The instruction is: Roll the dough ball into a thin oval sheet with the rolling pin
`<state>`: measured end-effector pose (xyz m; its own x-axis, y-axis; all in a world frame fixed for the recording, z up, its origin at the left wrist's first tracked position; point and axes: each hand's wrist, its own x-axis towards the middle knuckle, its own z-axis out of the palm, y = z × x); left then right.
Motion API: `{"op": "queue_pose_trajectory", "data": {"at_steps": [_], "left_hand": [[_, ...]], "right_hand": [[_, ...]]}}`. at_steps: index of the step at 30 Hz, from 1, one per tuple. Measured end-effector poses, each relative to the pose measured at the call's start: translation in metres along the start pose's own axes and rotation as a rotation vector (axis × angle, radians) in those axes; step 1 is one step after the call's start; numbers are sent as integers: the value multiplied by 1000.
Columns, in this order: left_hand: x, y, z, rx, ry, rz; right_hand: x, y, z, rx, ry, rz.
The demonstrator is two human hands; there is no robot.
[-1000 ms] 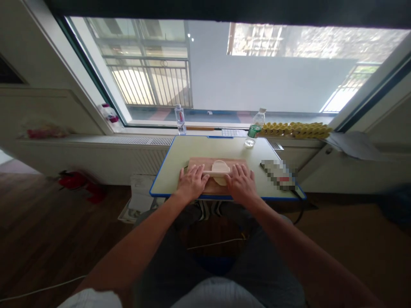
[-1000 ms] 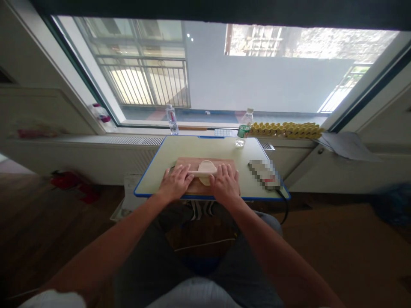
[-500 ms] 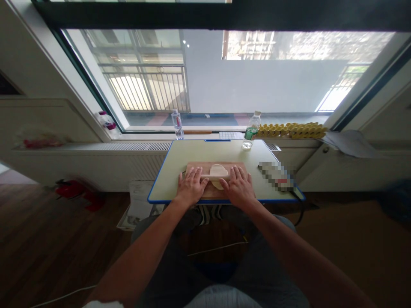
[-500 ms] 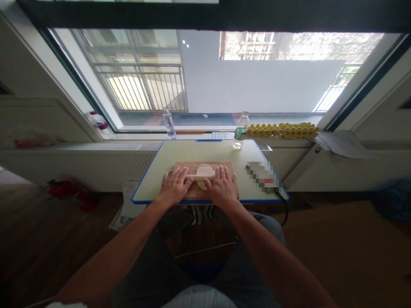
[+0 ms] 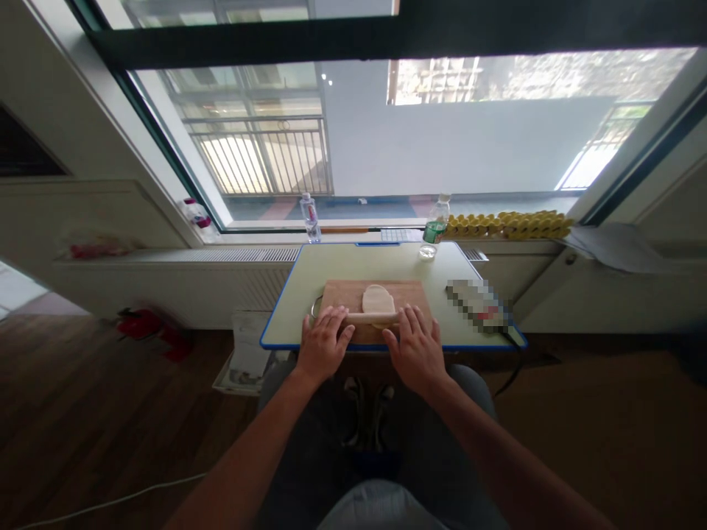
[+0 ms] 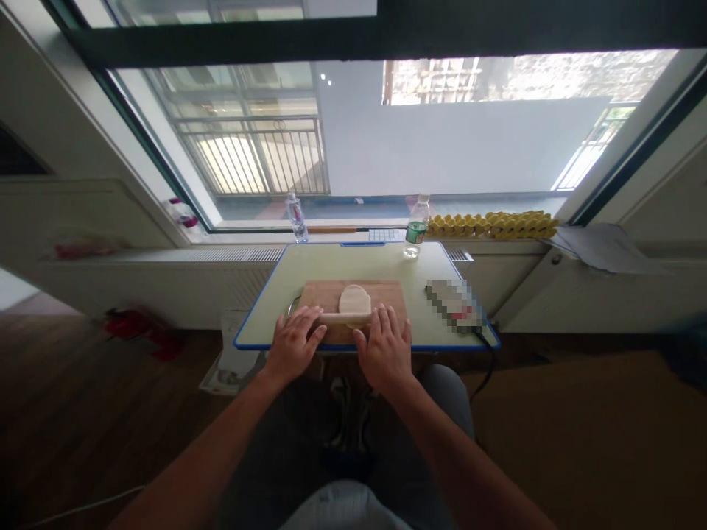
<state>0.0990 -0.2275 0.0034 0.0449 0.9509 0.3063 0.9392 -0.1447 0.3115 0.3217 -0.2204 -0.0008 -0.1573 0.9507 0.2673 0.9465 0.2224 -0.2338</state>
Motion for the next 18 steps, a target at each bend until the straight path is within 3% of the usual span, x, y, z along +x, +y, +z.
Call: {"op": "queue_pose_trajectory", "data": {"at_steps": [5, 11, 18], "left_hand": [[27, 11, 4, -25, -4, -42], [52, 12, 10, -104, 38, -21], [53, -1, 4, -299, 134, 4]], "right_hand": [[39, 7, -9, 96, -64, 28], [82, 15, 2, 59, -77, 57], [79, 22, -2, 16, -137, 106]]}}
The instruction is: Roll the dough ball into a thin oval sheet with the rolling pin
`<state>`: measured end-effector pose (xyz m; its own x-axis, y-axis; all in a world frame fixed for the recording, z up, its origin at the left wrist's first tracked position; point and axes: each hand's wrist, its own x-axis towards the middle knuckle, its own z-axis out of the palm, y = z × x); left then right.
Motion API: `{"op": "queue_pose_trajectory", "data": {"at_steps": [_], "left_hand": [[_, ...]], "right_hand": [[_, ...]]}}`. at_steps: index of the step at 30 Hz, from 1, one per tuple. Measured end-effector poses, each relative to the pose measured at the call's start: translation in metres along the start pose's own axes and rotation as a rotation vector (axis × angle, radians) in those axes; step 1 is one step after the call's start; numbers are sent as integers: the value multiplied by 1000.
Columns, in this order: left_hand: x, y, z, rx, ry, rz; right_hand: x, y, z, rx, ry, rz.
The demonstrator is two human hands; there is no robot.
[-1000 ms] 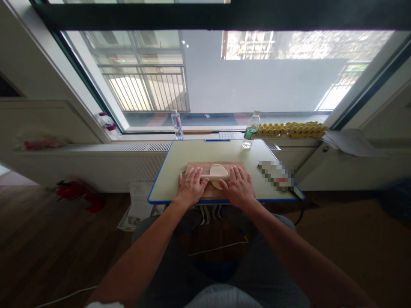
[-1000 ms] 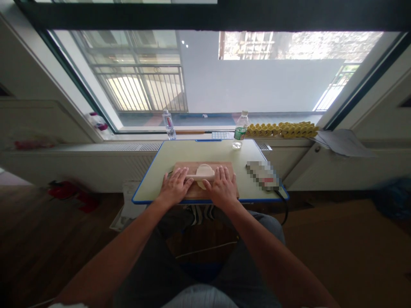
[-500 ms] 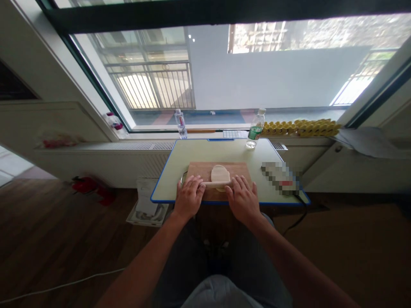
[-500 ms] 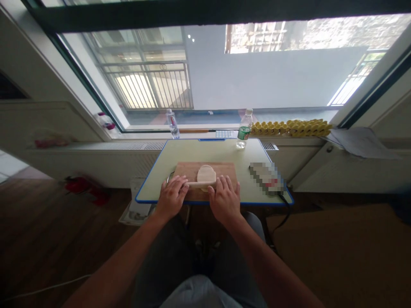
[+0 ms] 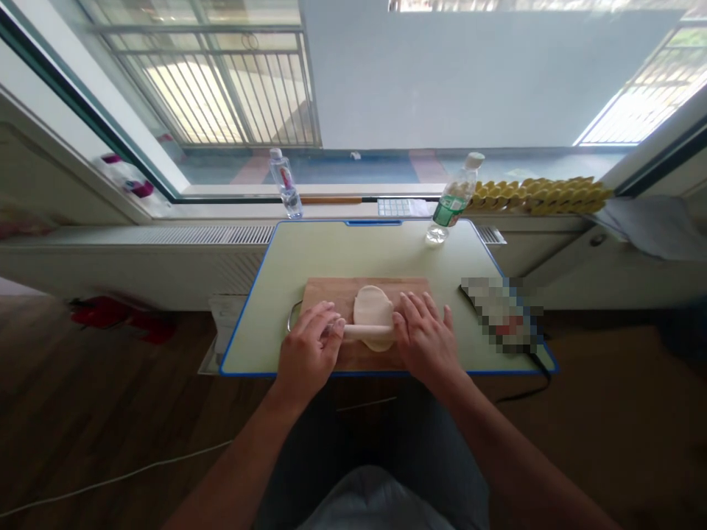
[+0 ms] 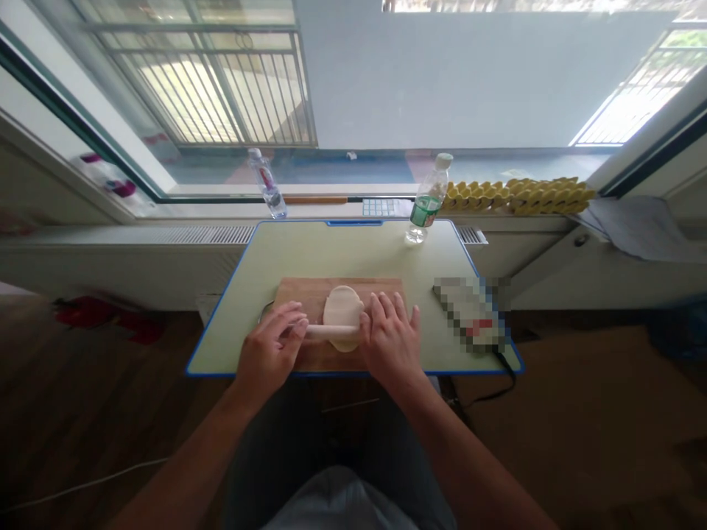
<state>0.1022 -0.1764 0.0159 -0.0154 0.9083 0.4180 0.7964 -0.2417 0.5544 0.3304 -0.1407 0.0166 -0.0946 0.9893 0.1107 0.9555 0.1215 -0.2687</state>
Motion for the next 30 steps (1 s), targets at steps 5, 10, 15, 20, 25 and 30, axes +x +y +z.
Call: {"op": "queue_pose_trajectory", "data": {"at_steps": [5, 10, 15, 20, 25, 30], "left_hand": [[8, 3, 4, 56, 18, 10], [14, 3, 16, 252, -60, -42], [37, -3, 21, 387, -238, -81], [75, -13, 27, 412, -366, -112], [60, -8, 23, 409, -418, -101], [24, 5, 13, 431, -372, -83]], "right_hand": [[-11, 0, -2, -26, 22, 46], [-11, 0, 2, -67, 88, 42], [19, 1, 5, -78, 67, 28], [60, 1, 0, -48, -96, 42], [44, 1, -3, -137, -111, 0], [11, 2, 0, -154, -15, -69]]}}
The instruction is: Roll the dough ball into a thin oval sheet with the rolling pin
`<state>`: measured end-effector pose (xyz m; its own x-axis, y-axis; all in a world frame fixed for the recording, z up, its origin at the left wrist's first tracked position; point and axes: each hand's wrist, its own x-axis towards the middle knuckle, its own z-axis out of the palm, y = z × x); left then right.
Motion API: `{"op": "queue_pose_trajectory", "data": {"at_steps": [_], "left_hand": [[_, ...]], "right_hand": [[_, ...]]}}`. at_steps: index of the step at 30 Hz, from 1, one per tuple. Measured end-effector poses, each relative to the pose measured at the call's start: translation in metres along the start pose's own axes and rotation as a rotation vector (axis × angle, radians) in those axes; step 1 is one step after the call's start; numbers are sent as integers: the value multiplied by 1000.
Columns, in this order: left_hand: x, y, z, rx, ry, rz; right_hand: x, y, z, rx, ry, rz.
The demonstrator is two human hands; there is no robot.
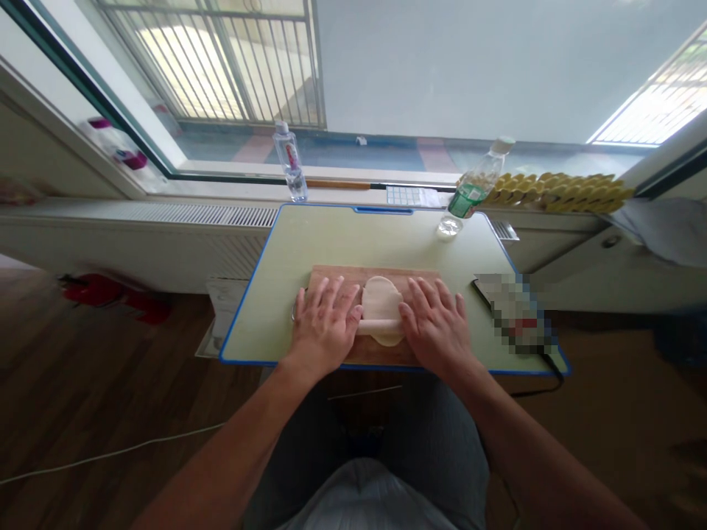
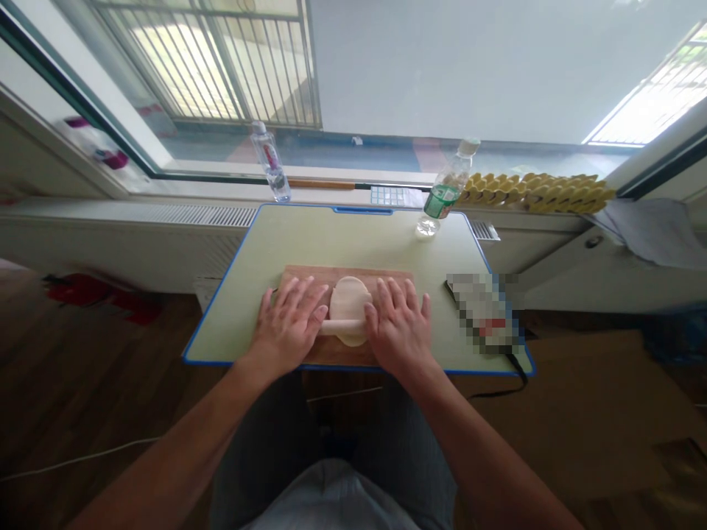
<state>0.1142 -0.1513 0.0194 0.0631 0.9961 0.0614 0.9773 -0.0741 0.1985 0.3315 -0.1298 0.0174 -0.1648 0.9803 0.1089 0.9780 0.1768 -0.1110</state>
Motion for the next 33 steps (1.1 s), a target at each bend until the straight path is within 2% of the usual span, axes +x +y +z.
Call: {"op": "queue_pose_trajectory", "data": {"at_steps": [4, 8, 11, 14, 21, 24, 28, 33], "left_hand": [[17, -3, 1, -3, 29, 0], [56, -11, -1, -7, 31, -1], [71, -13, -4, 3, 22, -9], [63, -11, -3, 0, 10, 2], [3, 1, 0, 4, 58, 22], [-10, 4, 0, 6, 84, 33], [3, 1, 3, -8, 91, 11], [48, -9, 2, -21, 24, -20]], "right_hand": [[22, 0, 2, 40, 28, 15], [64, 1, 0, 95, -95, 43], [80, 2, -2, 110, -154, 62], [70, 1, -3, 115, -150, 57], [5, -1, -2, 44, 8, -31], [-6, -1, 0, 46, 37, -44], [10, -2, 2, 45, 63, -30], [60, -2, 4, 92, -6, 11]]}}
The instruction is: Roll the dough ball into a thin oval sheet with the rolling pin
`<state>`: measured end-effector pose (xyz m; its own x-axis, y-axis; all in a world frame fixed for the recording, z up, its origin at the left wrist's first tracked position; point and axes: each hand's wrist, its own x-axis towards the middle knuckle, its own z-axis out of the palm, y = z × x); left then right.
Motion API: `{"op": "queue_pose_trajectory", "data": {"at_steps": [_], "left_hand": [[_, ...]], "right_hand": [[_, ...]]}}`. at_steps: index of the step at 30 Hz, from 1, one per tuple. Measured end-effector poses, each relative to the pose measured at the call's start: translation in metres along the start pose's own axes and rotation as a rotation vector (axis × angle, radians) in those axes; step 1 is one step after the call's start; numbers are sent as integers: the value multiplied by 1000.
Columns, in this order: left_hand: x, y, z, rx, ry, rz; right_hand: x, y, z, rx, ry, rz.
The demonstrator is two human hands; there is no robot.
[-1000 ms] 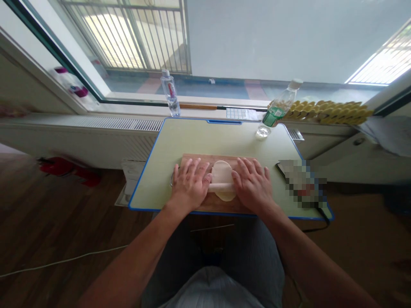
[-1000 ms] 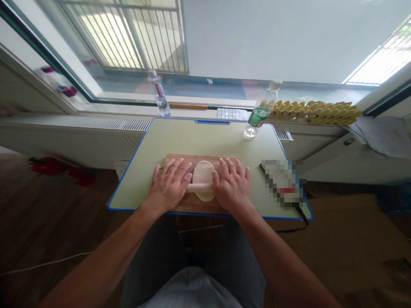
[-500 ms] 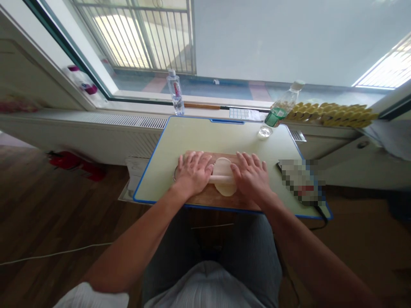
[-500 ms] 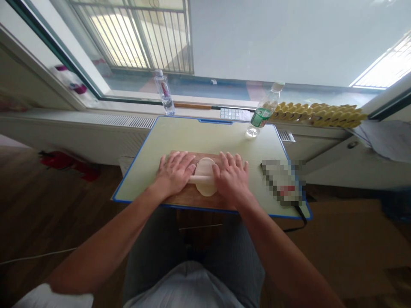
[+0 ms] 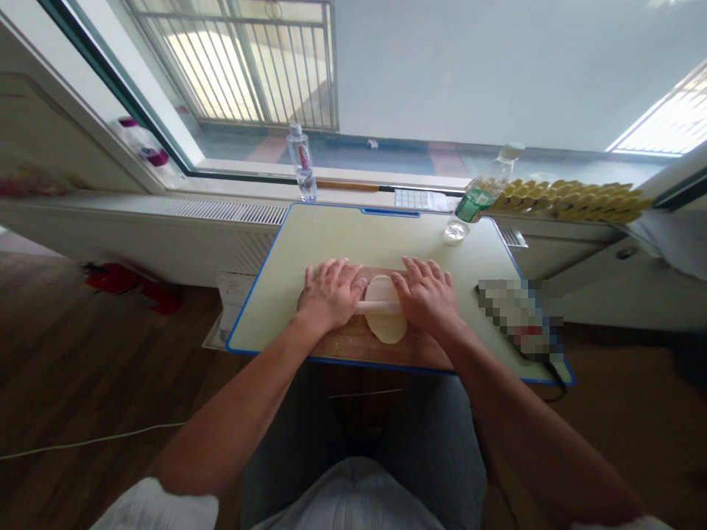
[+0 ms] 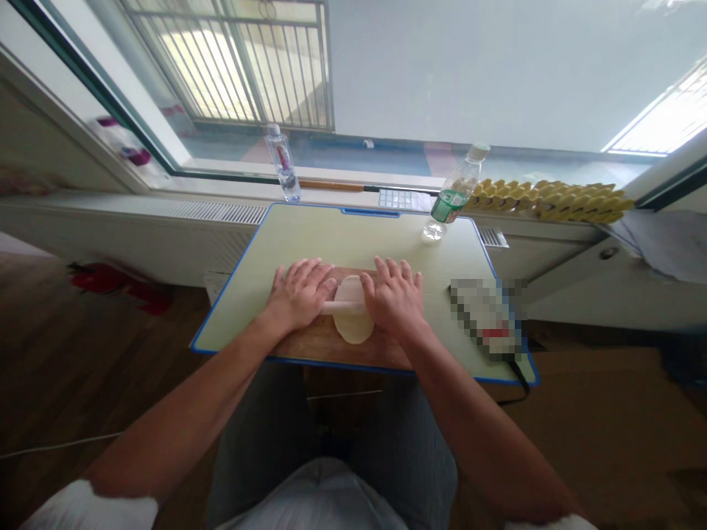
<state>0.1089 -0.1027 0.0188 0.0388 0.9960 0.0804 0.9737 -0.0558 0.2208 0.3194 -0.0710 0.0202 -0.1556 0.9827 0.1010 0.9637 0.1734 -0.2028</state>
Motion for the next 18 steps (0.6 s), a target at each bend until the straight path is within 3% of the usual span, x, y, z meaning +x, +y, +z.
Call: {"op": "queue_pose_trajectory", "data": {"at_steps": [4, 7, 10, 15, 18], "left_hand": [[30, -5, -4, 15, -23, -14], [33, -5, -4, 28, -38, -10], [13, -1, -4, 26, -56, 5], [-49, 12, -5, 30, 11, 53], [-65, 15, -4, 24, 50, 71]], "right_hand": [[32, 0, -2, 42, -16, 9], [35, -1, -4, 39, -49, 14], [11, -1, -3, 13, -50, 5], [-58, 2, 1, -22, 87, -105], [-76, 3, 3, -6, 130, -117]]}}
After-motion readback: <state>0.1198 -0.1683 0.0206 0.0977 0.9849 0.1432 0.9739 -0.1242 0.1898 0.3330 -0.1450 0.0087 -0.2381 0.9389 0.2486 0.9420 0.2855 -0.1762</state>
